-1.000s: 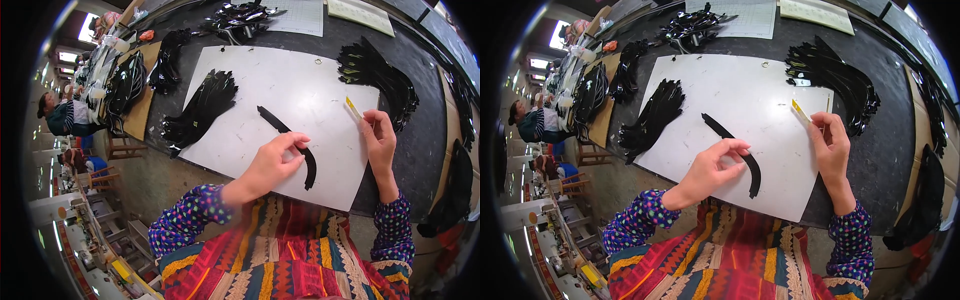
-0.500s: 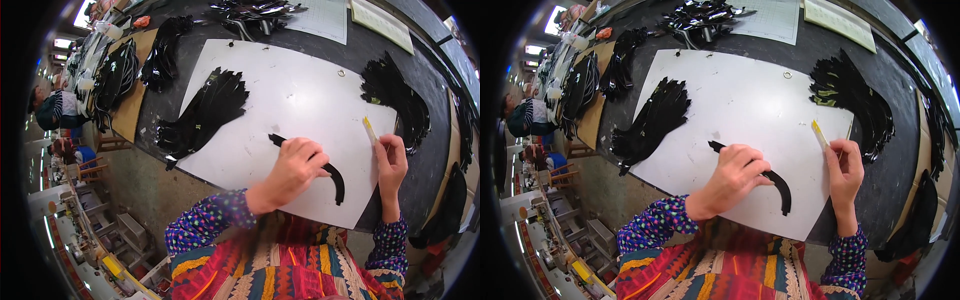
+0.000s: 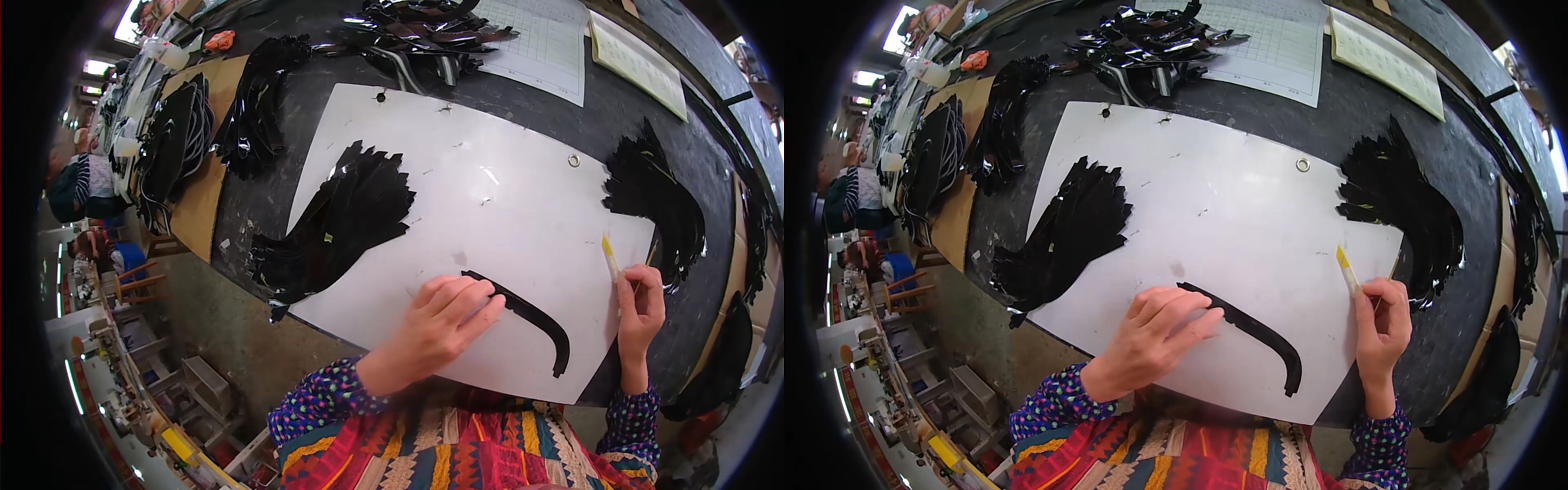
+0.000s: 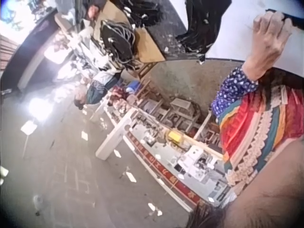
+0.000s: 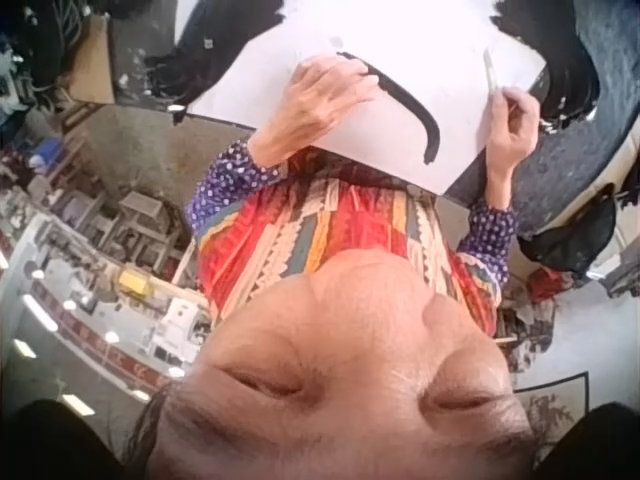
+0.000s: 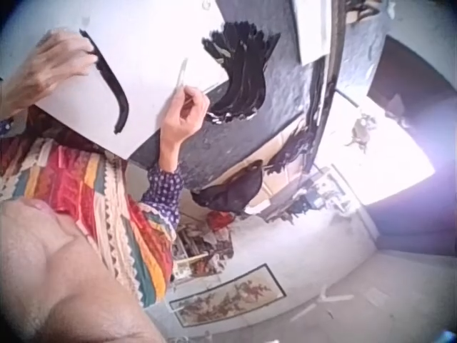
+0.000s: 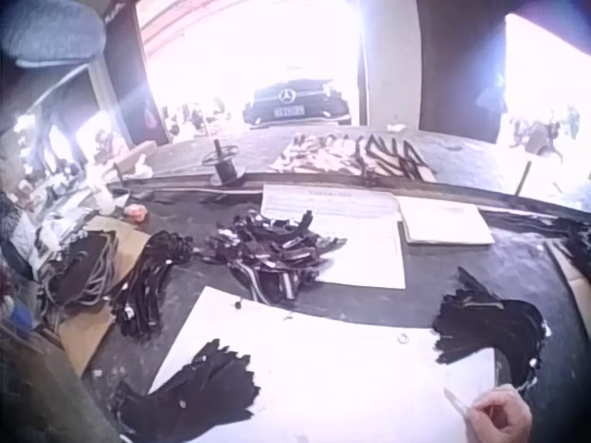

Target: Applying glue to shoe components and recording production counts in a notebook.

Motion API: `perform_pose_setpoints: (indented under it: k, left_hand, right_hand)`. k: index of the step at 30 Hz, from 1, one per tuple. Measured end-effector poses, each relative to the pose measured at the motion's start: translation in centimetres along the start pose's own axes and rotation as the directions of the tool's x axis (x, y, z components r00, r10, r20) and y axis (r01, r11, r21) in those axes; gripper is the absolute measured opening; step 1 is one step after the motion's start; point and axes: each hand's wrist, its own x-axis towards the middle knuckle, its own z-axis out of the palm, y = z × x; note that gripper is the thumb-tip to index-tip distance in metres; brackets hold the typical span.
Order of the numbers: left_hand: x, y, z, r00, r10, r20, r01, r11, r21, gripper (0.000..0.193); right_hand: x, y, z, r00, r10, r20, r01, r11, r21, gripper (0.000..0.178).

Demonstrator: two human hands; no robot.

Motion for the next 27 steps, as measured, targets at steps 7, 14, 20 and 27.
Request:
perform_pose_setpoints:
  k: [7, 14, 20, 27]
  left_hand:
    - [-2.0, -0.3, -0.2, 0.999, -0.047, 0.013, 0.046, 0.994, 0.100, 0.037]
    - [-2.3, -0.5, 0.1, 0.999, -0.046, 0.000, 0.046, 0.995, 0.085, 0.036]
    - [-2.3, -0.4, -0.2, 0.999, -0.049, 0.024, 0.047, 0.996, 0.077, 0.038]
    - [-2.5, -0.5, 0.3, 0.999, -0.038, 0.025, 0.034, 0.991, 0.126, 0.036]
  right_hand:
    - [-0.2, -0.1, -0.4, 0.999, 0.025, 0.031, -0.025, 1.000, 0.005, 0.014]
    - [0.9, -6.2, 1.4, 0.993, 0.116, 0.040, -0.120, 0.981, 0.154, 0.013]
    - [0.1, -8.8, 5.7, 0.979, 0.057, 0.198, -0.103, 0.968, 0.229, 0.016]
    - [1.2, -8.3, 8.5, 0.924, -0.040, 0.381, 0.023, 0.999, 0.050, 0.020]
